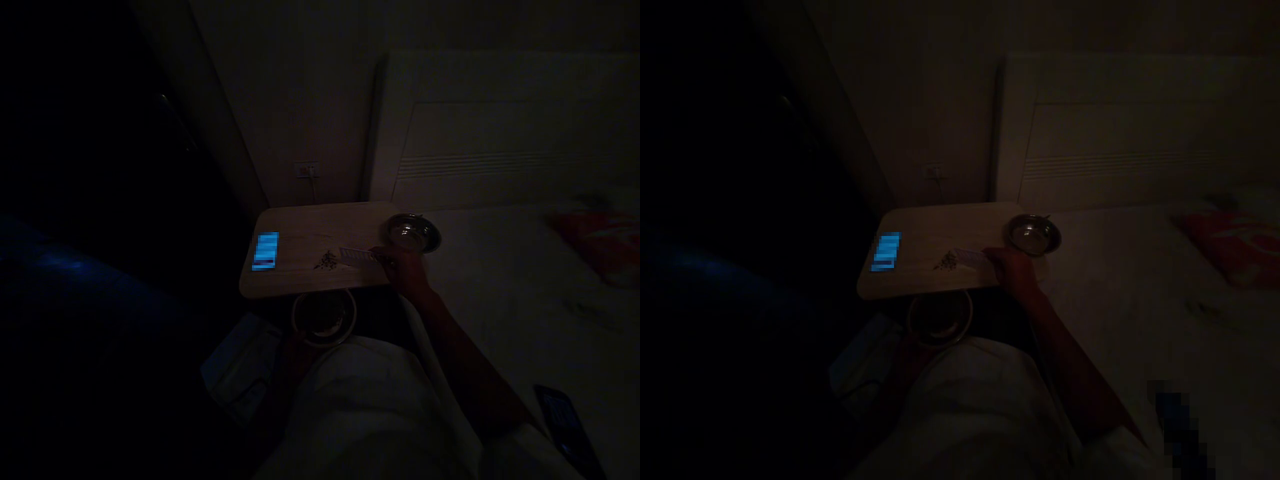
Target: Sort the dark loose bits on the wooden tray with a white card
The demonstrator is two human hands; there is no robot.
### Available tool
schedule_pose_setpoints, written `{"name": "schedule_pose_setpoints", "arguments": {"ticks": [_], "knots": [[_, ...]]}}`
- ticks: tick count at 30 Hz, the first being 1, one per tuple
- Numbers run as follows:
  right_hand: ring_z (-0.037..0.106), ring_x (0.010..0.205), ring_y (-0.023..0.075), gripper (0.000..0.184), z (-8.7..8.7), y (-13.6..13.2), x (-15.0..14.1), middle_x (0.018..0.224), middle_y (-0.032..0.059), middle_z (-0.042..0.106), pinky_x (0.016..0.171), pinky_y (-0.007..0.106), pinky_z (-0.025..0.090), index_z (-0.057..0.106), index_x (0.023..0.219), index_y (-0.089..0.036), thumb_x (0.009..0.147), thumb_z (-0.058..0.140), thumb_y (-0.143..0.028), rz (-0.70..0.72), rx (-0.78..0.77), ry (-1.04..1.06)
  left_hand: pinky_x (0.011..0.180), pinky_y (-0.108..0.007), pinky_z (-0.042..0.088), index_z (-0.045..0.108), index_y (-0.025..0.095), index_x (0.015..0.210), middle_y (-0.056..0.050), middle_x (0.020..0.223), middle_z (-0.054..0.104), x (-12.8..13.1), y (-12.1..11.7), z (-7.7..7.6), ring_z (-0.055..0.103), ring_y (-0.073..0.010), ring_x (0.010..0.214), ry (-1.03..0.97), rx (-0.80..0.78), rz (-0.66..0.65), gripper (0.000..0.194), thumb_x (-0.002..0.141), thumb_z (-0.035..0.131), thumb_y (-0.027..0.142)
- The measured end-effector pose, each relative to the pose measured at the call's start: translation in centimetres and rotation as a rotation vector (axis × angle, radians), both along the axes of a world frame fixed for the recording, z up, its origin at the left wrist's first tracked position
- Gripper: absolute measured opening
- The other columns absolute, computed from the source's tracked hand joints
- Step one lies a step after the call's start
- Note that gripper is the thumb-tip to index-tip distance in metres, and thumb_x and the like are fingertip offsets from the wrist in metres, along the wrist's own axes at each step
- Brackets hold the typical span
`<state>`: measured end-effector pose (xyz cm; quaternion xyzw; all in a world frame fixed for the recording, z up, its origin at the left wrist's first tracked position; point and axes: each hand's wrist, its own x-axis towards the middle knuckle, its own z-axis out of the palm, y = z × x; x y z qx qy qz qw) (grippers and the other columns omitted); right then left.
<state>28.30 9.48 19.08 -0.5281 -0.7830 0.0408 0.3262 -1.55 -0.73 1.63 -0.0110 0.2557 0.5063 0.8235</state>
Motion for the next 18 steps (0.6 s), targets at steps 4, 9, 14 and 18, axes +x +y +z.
{"name": "schedule_pose_setpoints", "arguments": {"ticks": [4,9,14,18], "knots": [[0.072,0.097,0.0252,0.034,-0.1,-0.2,-0.3,0.111,0.0069,0.077,0.088,0.036,0.055,0.073,0.117,-0.022,0.091,0.054,-0.014,0.027,0.001,0.004,0.114,-0.053,0.038,0.068,0.011,0.121,-0.013,0.106,0.079,0.5,0.1,0.7,0.066,-0.0326,0.117,0.047,-0.071,0.018,0.043,0.082,0.051,0.018],[0.073,0.096,0.0247,0.033,-0.2,-0.8,-0.6,0.11,0.0068,0.077,0.087,0.036,0.055,0.074,0.115,-0.024,0.091,0.055,-0.015,0.055,-0.014,0.038,0.113,-0.05,0.039,0.073,0.009,0.108,-0.014,0.103,0.079,0.6,0.2,0.9,0.072,-0.0305,0.105,0.074,-0.104,0.013,0.035,0.086,0.048,0.019],[0.073,0.092,0.0242,0.03,-0.5,-1.0,-0.1,0.106,0.0064,0.078,0.082,0.035,0.056,0.075,0.114,-0.024,0.092,0.056,-0.019,0.029,0.002,0.094,0.114,-0.054,0.037,0.073,0.012,0.114,-0.012,0.11,0.078,0.4,0.0,0.1,0.068,-0.0329,0.113,0.018,-0.025,-0.018,0.037,0.085,0.051,0.02],[0.073,0.094,0.0248,0.032,-0.6,-0.8,0.0,0.107,0.0069,0.078,0.085,0.036,0.056,0.074,0.116,-0.024,0.091,0.056,-0.016,0.01,0.011,0.077,0.117,-0.056,0.031,0.074,0.009,0.106,-0.015,0.109,0.078,0.4,0.1,0.2,0.071,-0.0325,0.109,0.018,-0.044,-0.044,0.034,0.086,0.052,0.023]]}}
